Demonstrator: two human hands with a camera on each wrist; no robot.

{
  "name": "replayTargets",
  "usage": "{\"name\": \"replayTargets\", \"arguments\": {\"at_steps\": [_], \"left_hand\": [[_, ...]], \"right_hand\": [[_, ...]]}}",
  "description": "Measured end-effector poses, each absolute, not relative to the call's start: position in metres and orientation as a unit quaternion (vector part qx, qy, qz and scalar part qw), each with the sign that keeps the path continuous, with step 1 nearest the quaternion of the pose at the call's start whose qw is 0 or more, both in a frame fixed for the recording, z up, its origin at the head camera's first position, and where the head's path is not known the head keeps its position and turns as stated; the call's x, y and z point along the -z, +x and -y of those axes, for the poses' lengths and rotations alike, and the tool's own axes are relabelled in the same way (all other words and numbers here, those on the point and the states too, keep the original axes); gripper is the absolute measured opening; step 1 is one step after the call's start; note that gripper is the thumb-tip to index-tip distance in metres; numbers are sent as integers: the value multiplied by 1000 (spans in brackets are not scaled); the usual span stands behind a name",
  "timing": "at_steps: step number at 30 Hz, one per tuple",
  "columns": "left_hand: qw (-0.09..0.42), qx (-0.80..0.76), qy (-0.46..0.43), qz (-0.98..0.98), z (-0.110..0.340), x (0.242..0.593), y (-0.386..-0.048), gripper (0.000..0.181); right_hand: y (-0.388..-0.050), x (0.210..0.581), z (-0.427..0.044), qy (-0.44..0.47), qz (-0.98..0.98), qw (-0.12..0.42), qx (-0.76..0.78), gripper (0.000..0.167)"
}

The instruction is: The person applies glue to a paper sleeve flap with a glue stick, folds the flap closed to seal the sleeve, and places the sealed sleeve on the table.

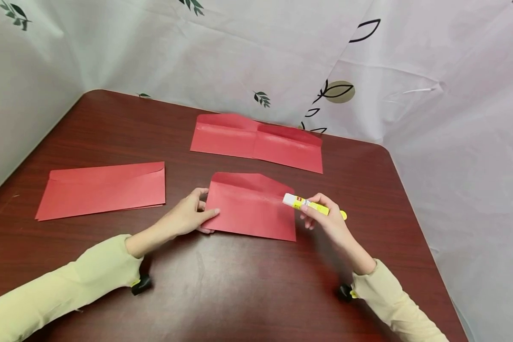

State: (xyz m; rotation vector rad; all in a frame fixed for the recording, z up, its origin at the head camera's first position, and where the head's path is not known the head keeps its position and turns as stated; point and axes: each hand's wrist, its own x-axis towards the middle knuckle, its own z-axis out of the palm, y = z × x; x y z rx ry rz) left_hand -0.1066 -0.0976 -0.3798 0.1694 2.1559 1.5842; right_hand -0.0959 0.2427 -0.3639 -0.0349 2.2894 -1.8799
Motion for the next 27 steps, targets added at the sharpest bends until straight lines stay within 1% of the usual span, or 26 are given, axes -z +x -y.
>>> {"name": "replayTargets", "arguments": {"at_steps": [2, 5, 10, 13, 16, 19, 23, 27], "left_hand": [[199, -513, 78, -831, 99, 378, -106, 63], [141, -419, 110, -890, 102, 375, -106, 56], [44, -313, 178, -932, 104, 370, -102, 41], [9, -246, 256, -935, 102, 372, -99, 43], [11, -184, 358, -916, 99, 377, -96, 51], [39, -142, 438, -887, 96, 383, -93, 58], [87, -112, 484, -863, 93, 389, -90, 61], [110, -92, 494, -858, 93, 391, -89, 64]], "right_hand": [[-96, 364, -242, -14, -769, 89, 633, 9], [-97, 365, -243, -17, -769, 89, 633, 9], [-99, 366, -243, -15, -771, 86, 631, 10], [-100, 365, -244, -10, -775, 85, 627, 11], [-101, 363, -244, -5, -780, 84, 620, 11], [-104, 361, -244, 6, -787, 81, 612, 12], [-110, 359, -243, 23, -811, 75, 579, 17], [-117, 356, -246, 13, -857, 61, 512, 27]]}}
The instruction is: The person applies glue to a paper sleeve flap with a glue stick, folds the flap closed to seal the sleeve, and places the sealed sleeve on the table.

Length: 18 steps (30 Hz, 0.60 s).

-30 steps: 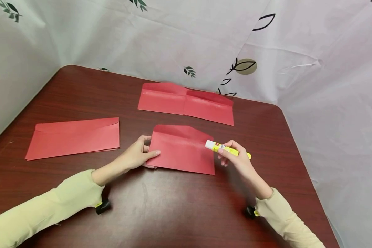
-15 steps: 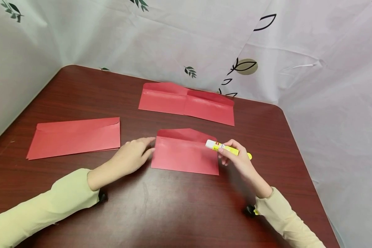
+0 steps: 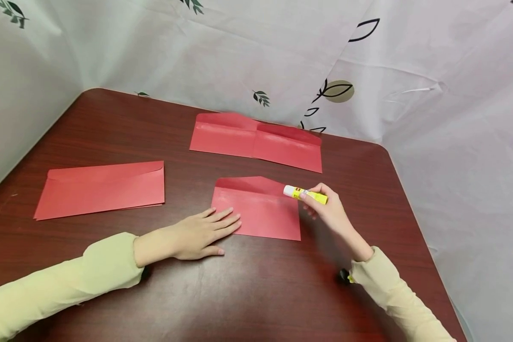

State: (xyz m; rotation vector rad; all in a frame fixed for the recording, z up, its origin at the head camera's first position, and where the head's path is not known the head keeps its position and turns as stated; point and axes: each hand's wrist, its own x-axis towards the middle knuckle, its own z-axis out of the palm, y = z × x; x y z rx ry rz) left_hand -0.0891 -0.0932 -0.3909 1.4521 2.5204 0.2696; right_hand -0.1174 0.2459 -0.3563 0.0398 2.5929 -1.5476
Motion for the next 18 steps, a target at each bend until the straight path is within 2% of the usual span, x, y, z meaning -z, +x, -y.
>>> {"name": "replayTargets", "arguments": {"at_steps": [4, 10, 14, 18], "left_hand": [[123, -79, 494, -857, 94, 389, -88, 68], [134, -58, 493, -858, 93, 386, -87, 72], [139, -58, 494, -856, 92, 385, -87, 72], [146, -61, 495, -854, 92, 384, -88, 72]], "right_hand": [[-124, 354, -248, -20, -914, 13, 406, 35], [-135, 357, -247, -87, -954, -75, 278, 28], [-141, 360, -244, -114, -961, -97, 231, 24], [-146, 362, -242, -125, -968, -90, 196, 22]]}}
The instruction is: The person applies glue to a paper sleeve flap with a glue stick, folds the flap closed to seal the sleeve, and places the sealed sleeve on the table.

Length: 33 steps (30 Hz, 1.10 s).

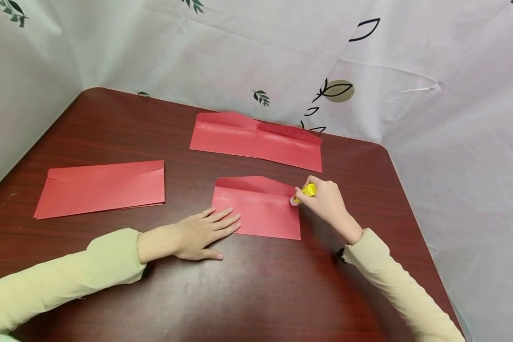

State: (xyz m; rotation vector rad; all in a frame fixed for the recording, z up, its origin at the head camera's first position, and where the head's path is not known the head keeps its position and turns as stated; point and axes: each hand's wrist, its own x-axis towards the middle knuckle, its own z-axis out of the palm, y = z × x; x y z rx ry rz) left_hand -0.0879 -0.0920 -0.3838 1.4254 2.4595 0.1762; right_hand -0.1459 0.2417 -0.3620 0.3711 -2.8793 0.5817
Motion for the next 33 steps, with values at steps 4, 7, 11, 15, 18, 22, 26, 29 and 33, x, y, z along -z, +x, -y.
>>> {"name": "replayTargets", "arguments": {"at_steps": [4, 7, 11, 15, 18, 22, 26, 29, 33], "left_hand": [[159, -66, 492, -853, 92, 383, -90, 72], [172, -70, 486, -854, 91, 383, -92, 72], [187, -77, 480, -854, 91, 382, -93, 73], [198, -82, 480, -851, 91, 380, -94, 72], [209, -77, 476, -851, 91, 378, -95, 71], [217, -67, 472, -852, 90, 377, -96, 72], [215, -64, 470, -854, 89, 376, -95, 73], [216, -62, 468, -855, 88, 374, -94, 73], [228, -59, 459, -856, 86, 373, -94, 74]], "right_hand": [[-151, 365, -241, 147, 969, 85, -179, 22], [-155, 368, -240, 164, 964, 95, -184, 20], [-158, 371, -237, 184, 957, 108, -198, 20], [-157, 375, -231, 196, 951, 120, -206, 21], [-156, 375, -225, 201, 948, 121, -215, 21], [-157, 375, -218, 204, 945, 115, -227, 21], [-159, 375, -211, 207, 944, 103, -235, 21], [-160, 374, -206, 212, 943, 98, -239, 20], [-161, 373, -200, 215, 941, 91, -244, 19]]}}
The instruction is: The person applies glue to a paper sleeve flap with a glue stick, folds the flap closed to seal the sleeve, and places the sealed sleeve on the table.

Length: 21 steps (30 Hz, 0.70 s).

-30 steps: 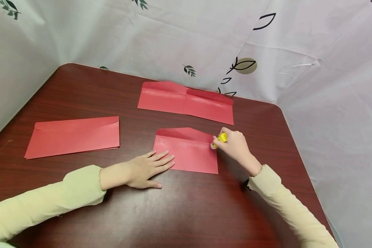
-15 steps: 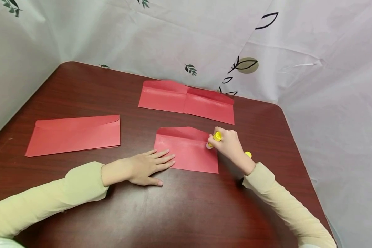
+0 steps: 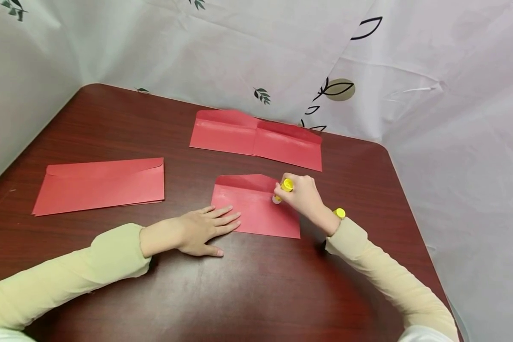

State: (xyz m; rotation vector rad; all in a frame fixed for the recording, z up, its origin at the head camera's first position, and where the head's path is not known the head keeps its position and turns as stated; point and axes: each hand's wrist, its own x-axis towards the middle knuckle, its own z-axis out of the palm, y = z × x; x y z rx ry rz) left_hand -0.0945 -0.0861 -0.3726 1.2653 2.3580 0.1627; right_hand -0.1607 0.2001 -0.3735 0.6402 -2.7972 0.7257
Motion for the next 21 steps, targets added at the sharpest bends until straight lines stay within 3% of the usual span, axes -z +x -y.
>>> {"name": "replayTargets", "arguments": {"at_steps": [12, 21], "left_hand": [[250, -51, 446, -858, 84, 374, -96, 78], [246, -40, 449, -858, 84, 373, -93, 82]], "right_hand": [[-163, 371, -184, 206, 944, 67, -250, 20], [-164, 374, -163, 237, 937, 83, -244, 24]]}}
